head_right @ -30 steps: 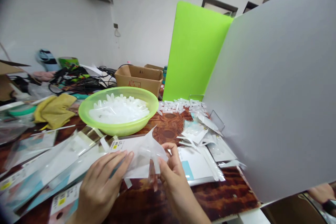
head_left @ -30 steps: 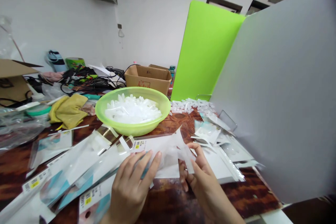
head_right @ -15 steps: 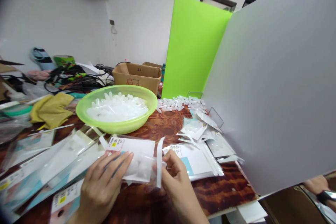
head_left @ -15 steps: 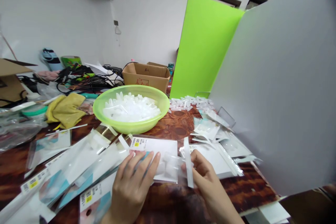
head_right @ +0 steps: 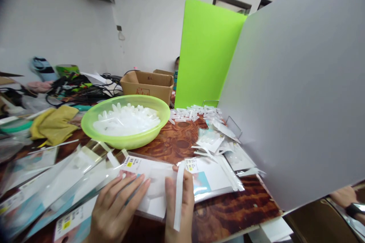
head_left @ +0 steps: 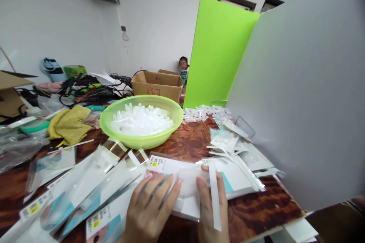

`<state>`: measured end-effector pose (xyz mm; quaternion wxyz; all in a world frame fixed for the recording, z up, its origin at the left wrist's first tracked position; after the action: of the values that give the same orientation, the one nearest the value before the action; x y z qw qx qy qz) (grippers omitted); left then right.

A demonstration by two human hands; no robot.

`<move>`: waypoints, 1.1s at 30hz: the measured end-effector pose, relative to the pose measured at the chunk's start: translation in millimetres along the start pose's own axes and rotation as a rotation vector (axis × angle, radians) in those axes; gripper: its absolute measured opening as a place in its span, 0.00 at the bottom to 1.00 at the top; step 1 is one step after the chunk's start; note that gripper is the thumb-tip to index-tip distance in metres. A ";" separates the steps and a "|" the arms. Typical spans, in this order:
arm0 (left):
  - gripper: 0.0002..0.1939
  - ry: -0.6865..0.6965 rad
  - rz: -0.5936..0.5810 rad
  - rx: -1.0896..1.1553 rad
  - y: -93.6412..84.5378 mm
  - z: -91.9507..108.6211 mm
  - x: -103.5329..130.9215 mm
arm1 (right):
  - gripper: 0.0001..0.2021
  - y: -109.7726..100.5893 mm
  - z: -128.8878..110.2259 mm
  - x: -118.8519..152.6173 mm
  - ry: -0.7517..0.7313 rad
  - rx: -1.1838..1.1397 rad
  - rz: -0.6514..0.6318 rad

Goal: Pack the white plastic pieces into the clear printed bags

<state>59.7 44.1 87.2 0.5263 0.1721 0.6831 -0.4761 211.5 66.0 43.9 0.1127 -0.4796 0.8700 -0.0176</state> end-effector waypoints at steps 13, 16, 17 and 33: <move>0.19 -0.020 -0.085 0.062 10.4 -9.9 8.2 | 0.06 -20.4 -19.6 -5.5 -0.512 -0.007 -0.139; 0.17 -0.022 -0.053 0.072 8.4 -9.3 6.8 | 0.02 -10.7 -22.1 0.4 -0.500 0.069 -0.156; 0.17 -0.026 -0.051 0.062 7.6 -9.7 6.9 | 0.04 -7.3 -20.4 1.6 -0.456 0.094 -0.143; 0.27 -0.084 -0.286 -0.069 19.6 -29.0 19.7 | 0.12 22.7 9.1 -7.4 -0.166 0.233 -0.400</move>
<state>50.4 72.6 60.4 0.4867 0.0349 0.6941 -0.5292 198.4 85.2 33.2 0.2326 -0.6260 0.7375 -0.1006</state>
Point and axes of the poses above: each hand's wrist, its own x-axis away from the middle knuckle, its own y-axis out of the palm, z = x × y, the point moved 8 cm from there along -x, towards the middle knuckle, and after that the axes turned 13 degrees about x, right-handed, at the moved point
